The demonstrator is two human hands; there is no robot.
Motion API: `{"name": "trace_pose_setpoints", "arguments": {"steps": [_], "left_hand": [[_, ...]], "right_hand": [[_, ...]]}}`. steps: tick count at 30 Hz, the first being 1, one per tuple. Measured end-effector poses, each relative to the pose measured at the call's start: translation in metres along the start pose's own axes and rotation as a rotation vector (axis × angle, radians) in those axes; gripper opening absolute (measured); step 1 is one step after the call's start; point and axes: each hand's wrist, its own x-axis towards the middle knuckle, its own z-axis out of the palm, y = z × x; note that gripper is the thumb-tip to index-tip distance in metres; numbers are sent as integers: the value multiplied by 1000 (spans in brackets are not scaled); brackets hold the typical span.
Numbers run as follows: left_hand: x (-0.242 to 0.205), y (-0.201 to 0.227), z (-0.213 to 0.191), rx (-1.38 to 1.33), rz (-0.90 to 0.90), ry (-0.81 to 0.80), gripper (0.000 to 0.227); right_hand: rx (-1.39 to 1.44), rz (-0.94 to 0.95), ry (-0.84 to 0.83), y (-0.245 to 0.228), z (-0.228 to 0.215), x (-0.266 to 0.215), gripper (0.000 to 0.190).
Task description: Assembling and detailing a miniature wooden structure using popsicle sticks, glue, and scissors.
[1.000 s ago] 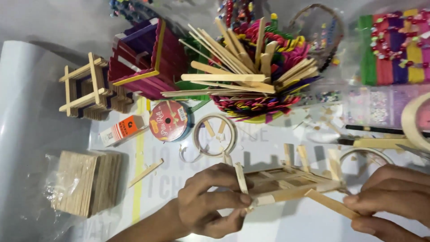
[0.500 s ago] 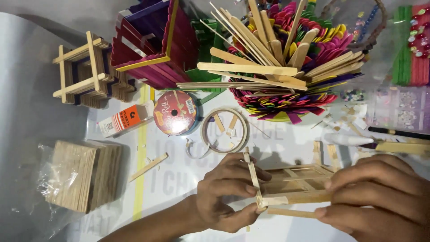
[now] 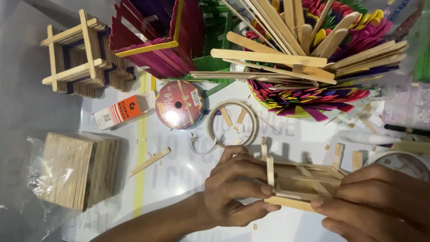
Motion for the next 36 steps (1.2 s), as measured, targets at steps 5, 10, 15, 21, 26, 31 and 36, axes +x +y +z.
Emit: {"name": "trace_pose_setpoints", "arguments": {"steps": [5, 10, 15, 21, 26, 31, 36], "left_hand": [[3, -1, -2, -26, 30, 15, 20], [0, -3, -2, 5, 56, 9, 18], [1, -4, -3, 12, 39, -1, 16], [-2, -7, -3, 73, 89, -9, 13], [5, -5, -7, 42, 76, -15, 8], [-9, -4, -6, 81, -7, -53, 11], [-15, -4, -5, 126, -120, 11, 9]], "right_hand": [[-180, 46, 7, -18, -1, 0, 19], [-302, 72, 20, -22, 4, -11, 16], [-311, 192, 55, -33, 6, -6, 17], [-296, 155, 40, -30, 1, -4, 17], [-355, 123, -45, -22, -13, -7, 24], [-390, -57, -83, 6, -55, -29, 34], [-210, 89, -196, 23, -78, -52, 73]]}}
